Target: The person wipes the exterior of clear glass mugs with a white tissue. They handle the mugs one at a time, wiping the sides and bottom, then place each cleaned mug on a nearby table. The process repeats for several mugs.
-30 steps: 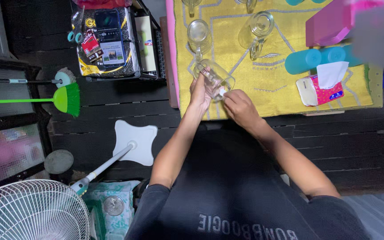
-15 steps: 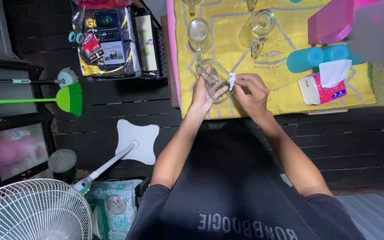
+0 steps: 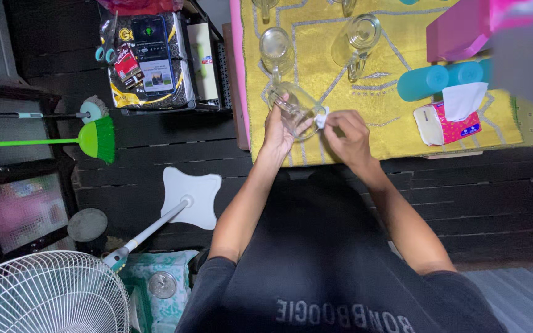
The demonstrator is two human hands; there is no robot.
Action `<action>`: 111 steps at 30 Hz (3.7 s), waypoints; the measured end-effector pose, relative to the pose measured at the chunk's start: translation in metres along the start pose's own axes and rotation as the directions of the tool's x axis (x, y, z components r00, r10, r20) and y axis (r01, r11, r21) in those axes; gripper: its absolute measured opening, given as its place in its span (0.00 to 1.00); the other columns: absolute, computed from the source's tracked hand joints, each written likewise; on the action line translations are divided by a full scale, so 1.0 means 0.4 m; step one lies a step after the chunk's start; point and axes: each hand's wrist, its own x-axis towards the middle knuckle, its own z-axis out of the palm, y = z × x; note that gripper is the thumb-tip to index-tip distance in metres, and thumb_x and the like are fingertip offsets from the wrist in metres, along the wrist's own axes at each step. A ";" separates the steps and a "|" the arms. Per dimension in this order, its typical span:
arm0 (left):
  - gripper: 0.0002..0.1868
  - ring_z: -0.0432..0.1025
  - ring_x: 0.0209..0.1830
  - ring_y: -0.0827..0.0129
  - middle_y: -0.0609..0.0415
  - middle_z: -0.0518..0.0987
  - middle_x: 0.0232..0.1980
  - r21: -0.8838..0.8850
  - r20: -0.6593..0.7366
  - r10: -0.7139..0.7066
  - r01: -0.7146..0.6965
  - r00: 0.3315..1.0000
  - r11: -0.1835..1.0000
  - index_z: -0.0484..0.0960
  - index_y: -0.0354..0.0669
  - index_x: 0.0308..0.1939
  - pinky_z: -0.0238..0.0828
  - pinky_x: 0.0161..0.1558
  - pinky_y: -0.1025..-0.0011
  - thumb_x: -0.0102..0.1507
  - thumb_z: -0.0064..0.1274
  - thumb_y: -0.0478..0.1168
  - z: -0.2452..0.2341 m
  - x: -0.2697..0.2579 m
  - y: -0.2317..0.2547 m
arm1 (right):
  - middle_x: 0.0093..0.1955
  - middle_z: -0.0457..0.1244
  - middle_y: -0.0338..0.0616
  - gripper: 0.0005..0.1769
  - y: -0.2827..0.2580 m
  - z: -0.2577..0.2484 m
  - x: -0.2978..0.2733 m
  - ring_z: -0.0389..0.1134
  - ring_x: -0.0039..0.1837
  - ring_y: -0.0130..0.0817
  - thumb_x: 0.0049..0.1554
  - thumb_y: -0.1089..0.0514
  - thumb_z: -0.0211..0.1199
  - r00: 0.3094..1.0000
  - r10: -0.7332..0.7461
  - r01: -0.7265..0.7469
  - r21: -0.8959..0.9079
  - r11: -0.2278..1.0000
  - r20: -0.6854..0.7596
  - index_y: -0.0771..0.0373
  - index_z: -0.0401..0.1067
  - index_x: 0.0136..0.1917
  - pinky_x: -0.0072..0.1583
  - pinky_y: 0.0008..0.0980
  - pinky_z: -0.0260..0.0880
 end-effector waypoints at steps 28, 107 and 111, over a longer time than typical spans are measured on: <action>0.50 0.71 0.65 0.63 0.48 0.74 0.65 0.415 0.699 -0.104 -0.283 0.707 0.865 0.62 0.35 0.75 0.72 0.68 0.64 0.52 0.71 0.24 0.161 -0.040 -0.131 | 0.59 0.69 0.49 0.15 0.024 -0.111 -0.251 0.71 0.59 0.30 0.63 0.73 0.58 0.565 0.805 -0.411 0.785 0.464 -0.181 0.78 0.70 0.63 0.65 0.28 0.71; 0.49 0.57 0.81 0.57 0.47 0.59 0.82 0.647 0.760 -0.616 -0.333 0.206 0.686 0.51 0.39 0.81 0.61 0.79 0.54 0.62 0.62 0.24 1.738 0.054 -2.070 | 0.62 0.68 0.52 0.32 1.160 -2.034 -0.983 0.72 0.62 0.36 0.57 0.63 0.72 0.427 0.741 -0.609 0.442 0.659 -0.518 0.73 0.66 0.72 0.65 0.34 0.75; 0.48 0.53 0.83 0.58 0.49 0.55 0.83 0.648 0.761 -0.599 -0.254 0.250 0.718 0.51 0.38 0.81 0.61 0.79 0.53 0.62 0.60 0.22 1.820 0.092 -2.133 | 0.64 0.65 0.53 0.32 1.273 -2.120 -0.972 0.71 0.64 0.37 0.56 0.64 0.72 0.465 0.750 -0.600 0.456 0.658 -0.471 0.74 0.66 0.71 0.65 0.35 0.75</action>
